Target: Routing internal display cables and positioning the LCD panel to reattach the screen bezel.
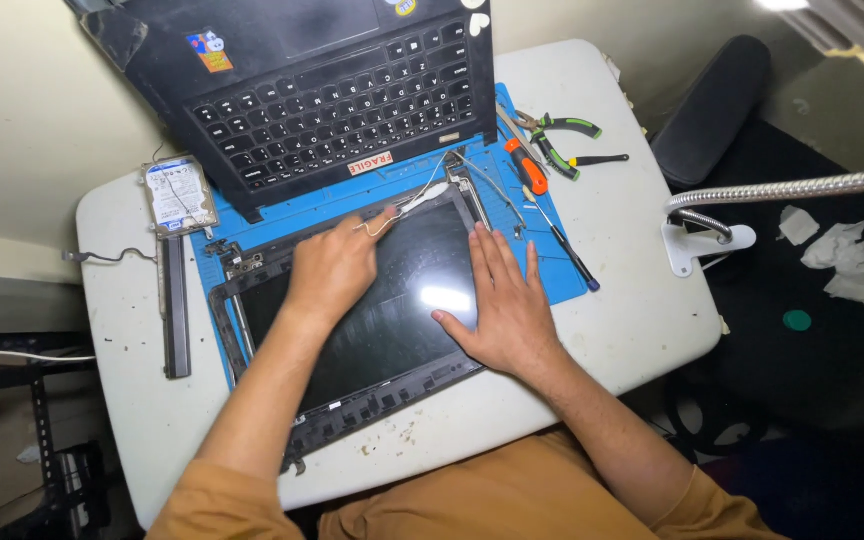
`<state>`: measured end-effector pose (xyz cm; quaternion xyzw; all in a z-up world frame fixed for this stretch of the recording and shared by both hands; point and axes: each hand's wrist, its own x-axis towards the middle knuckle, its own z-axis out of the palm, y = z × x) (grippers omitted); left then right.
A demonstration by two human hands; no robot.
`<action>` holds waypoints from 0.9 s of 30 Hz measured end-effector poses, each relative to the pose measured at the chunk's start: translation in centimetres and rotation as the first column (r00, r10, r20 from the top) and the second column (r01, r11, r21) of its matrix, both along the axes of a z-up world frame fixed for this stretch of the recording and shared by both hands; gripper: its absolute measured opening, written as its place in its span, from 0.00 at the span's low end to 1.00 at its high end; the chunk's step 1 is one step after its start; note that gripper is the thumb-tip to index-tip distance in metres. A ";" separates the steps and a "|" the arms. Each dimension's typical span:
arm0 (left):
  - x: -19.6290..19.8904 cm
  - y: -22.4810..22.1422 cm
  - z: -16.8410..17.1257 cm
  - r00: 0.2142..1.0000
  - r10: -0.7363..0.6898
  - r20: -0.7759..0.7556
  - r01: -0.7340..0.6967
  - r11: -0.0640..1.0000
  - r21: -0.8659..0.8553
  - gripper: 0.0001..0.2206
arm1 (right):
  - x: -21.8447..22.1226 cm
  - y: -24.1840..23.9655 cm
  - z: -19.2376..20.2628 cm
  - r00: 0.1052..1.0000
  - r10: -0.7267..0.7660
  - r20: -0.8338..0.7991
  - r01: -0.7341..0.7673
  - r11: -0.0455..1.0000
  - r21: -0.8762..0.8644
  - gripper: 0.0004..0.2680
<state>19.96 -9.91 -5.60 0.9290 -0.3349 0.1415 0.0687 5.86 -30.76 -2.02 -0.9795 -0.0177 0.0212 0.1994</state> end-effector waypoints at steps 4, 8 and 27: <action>-0.1 -0.3 -1.0 0.999 -0.028 0.018 0.029 0.999 -0.030 0.20 | 0.0 0.1 0.1 1.000 0.000 -0.026 0.000 1.000 -0.016 0.37; -1.6 7.1 0.4 0.996 0.078 -0.046 -0.075 0.995 0.068 0.21 | 0.2 0.2 0.2 0.999 -0.009 -0.033 0.009 1.000 -0.007 0.37; -2.3 6.6 0.1 0.996 0.075 -0.050 -0.072 0.996 0.057 0.21 | 0.2 0.3 0.1 0.999 -0.020 -0.030 0.020 1.000 0.016 0.37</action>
